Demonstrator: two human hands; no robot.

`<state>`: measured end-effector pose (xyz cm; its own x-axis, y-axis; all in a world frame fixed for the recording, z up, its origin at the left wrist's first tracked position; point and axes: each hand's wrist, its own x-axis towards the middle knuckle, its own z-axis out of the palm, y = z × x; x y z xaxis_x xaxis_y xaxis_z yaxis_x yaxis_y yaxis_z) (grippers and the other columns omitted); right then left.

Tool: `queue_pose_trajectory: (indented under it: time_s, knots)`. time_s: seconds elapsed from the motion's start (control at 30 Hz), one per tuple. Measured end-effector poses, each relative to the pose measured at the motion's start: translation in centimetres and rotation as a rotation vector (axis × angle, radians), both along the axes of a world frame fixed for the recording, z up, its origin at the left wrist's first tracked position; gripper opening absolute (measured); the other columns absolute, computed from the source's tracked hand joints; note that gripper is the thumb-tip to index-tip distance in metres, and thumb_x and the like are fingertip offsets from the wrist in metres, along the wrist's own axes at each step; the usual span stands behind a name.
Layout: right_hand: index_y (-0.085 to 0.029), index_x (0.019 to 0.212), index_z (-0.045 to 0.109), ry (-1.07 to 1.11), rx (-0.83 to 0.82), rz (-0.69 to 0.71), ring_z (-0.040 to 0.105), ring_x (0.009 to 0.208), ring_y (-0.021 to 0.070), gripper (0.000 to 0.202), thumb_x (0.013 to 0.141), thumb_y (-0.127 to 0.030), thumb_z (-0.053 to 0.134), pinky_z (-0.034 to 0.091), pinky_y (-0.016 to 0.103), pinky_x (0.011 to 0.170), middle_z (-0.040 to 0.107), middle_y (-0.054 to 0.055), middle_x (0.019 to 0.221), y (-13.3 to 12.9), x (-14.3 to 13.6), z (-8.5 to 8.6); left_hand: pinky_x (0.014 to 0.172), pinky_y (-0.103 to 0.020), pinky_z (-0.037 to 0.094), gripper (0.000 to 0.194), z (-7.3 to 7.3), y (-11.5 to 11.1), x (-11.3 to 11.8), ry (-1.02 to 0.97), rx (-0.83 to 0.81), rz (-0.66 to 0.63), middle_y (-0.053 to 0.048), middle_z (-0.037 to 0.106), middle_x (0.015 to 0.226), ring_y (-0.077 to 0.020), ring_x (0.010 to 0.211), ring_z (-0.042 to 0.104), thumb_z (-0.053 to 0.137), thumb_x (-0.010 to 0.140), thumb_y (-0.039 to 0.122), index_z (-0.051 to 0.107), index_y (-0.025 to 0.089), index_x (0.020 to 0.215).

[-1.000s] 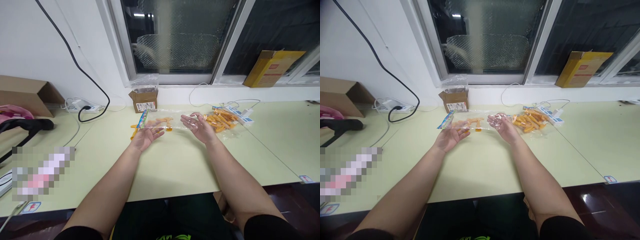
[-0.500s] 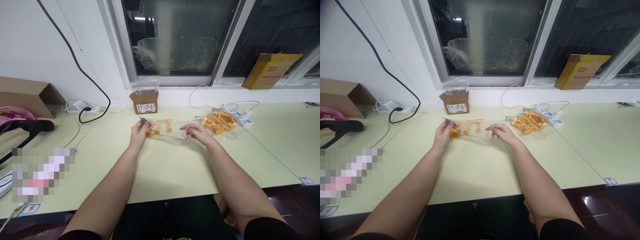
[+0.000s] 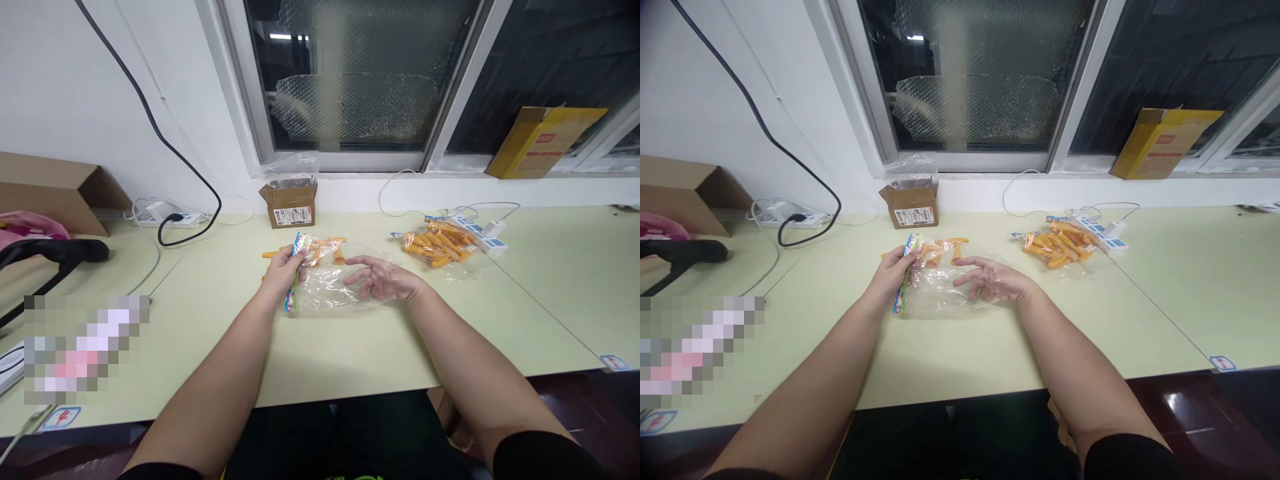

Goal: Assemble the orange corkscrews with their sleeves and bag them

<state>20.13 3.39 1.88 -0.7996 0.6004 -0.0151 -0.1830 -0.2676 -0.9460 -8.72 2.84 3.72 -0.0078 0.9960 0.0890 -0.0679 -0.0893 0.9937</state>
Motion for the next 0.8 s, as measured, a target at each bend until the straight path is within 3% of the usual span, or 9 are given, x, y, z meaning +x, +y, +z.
queue_pose_trajectory:
  time_s: [0.07, 0.13, 0.27, 0.33, 0.53, 0.6, 0.67, 0.73, 0.8]
  knots:
    - [-0.023, 0.144, 0.053, 0.069, 0.002, 0.083, 0.072, 0.113, 0.0275, 0.095, 0.065, -0.061, 0.089, 0.058, 0.039, 0.092, 0.067, 0.018, 0.138, -0.3, -0.1, 0.1, 0.044, -0.023, 0.034, 0.032, 0.0, 0.2, -0.1, -0.012, -0.037, -0.012, 0.003, 0.056, 0.062, -0.0088, 0.045, 0.042, 0.079, 0.078, 0.047, 0.061, 0.019, 0.077]
    - [-0.024, 0.142, 0.055, 0.070, 0.020, 0.093, 0.066, 0.126, 0.0297, 0.086, 0.069, -0.056, 0.089, 0.048, 0.049, 0.109, 0.064, 0.017, 0.142, -0.7, -0.1, 0.4, 0.045, -0.023, 0.036, 0.031, -0.1, 0.4, -0.3, -0.036, -0.065, -0.030, 0.002, 0.059, 0.064, -0.0098, 0.047, 0.046, 0.081, 0.075, 0.046, 0.065, 0.019, 0.079]
    - [-0.024, 0.127, 0.067, -0.037, 0.089, -0.002, 0.065, 0.128, 0.0276, 0.045, 0.085, -0.035, 0.081, 0.048, 0.048, 0.110, 0.060, 0.014, 0.147, -0.9, -0.2, 0.7, 0.053, -0.025, 0.044, 0.031, -0.2, 0.1, -0.3, -0.109, -0.164, -0.128, 0.000, 0.066, 0.071, -0.0145, 0.058, 0.059, 0.084, 0.072, 0.041, 0.071, 0.019, 0.091]
    - [-0.023, 0.126, 0.067, -0.056, 0.107, -0.018, 0.066, 0.127, 0.0266, 0.043, 0.086, -0.031, 0.080, 0.048, 0.047, 0.111, 0.061, 0.014, 0.146, -0.7, -0.5, 0.3, 0.051, -0.024, 0.042, 0.032, -0.3, 0.0, -0.3, -0.113, -0.199, -0.165, 0.001, 0.065, 0.070, -0.0128, 0.054, 0.056, 0.085, 0.072, 0.039, 0.071, 0.020, 0.093]
    - [-0.038, 0.157, 0.030, 0.040, 0.054, -0.009, 0.070, 0.117, 0.0284, 0.110, 0.068, -0.024, 0.093, 0.054, 0.051, 0.102, 0.063, 0.013, 0.140, -0.2, -2.3, -0.9, 0.042, -0.025, 0.037, 0.049, -0.5, 0.7, -0.8, -0.314, -0.289, -0.269, -0.003, 0.065, 0.073, -0.0120, 0.047, 0.052, 0.069, 0.082, 0.065, 0.069, 0.019, 0.098]
    - [-0.041, 0.158, 0.024, 0.098, 0.060, -0.116, 0.072, 0.114, 0.0288, 0.115, 0.067, -0.030, 0.094, 0.056, 0.051, 0.099, 0.064, 0.011, 0.138, -0.4, -2.8, -0.7, 0.042, -0.026, 0.040, 0.051, -0.8, 1.0, -1.1, -0.323, -0.296, -0.296, -0.004, 0.065, 0.076, -0.0132, 0.047, 0.055, 0.068, 0.082, 0.063, 0.067, 0.019, 0.108]
    - [-0.044, 0.156, 0.027, 0.158, 0.086, -0.303, 0.071, 0.115, 0.0275, 0.106, 0.071, -0.038, 0.090, 0.057, 0.048, 0.099, 0.063, 0.009, 0.140, -0.4, -3.3, -0.5, 0.048, -0.027, 0.048, 0.045, -1.3, 0.9, -1.1, -0.215, -0.277, -0.300, -0.003, 0.066, 0.081, -0.0149, 0.054, 0.061, 0.076, 0.080, 0.049, 0.065, 0.020, 0.113]
    - [-0.046, 0.154, 0.030, 0.194, 0.133, -0.485, 0.068, 0.120, 0.0248, 0.095, 0.077, -0.042, 0.085, 0.056, 0.045, 0.102, 0.059, 0.006, 0.145, -0.2, -3.6, -0.6, 0.068, -0.033, 0.059, 0.048, -1.6, 0.4, -0.9, -0.123, -0.249, -0.376, -0.005, 0.069, 0.096, -0.0203, 0.076, 0.072, 0.082, 0.075, 0.031, 0.064, 0.022, 0.119]
    - [-0.048, 0.154, 0.029, 0.176, 0.187, -0.567, 0.066, 0.124, 0.0226, 0.089, 0.082, -0.043, 0.081, 0.054, 0.043, 0.105, 0.053, 0.005, 0.151, 0.0, -3.7, -0.9, 0.094, -0.041, 0.058, 0.062, -1.7, -0.2, -0.2, -0.170, -0.216, -0.494, -0.009, 0.068, 0.119, -0.0268, 0.108, 0.071, 0.086, 0.072, 0.022, 0.061, 0.025, 0.129]
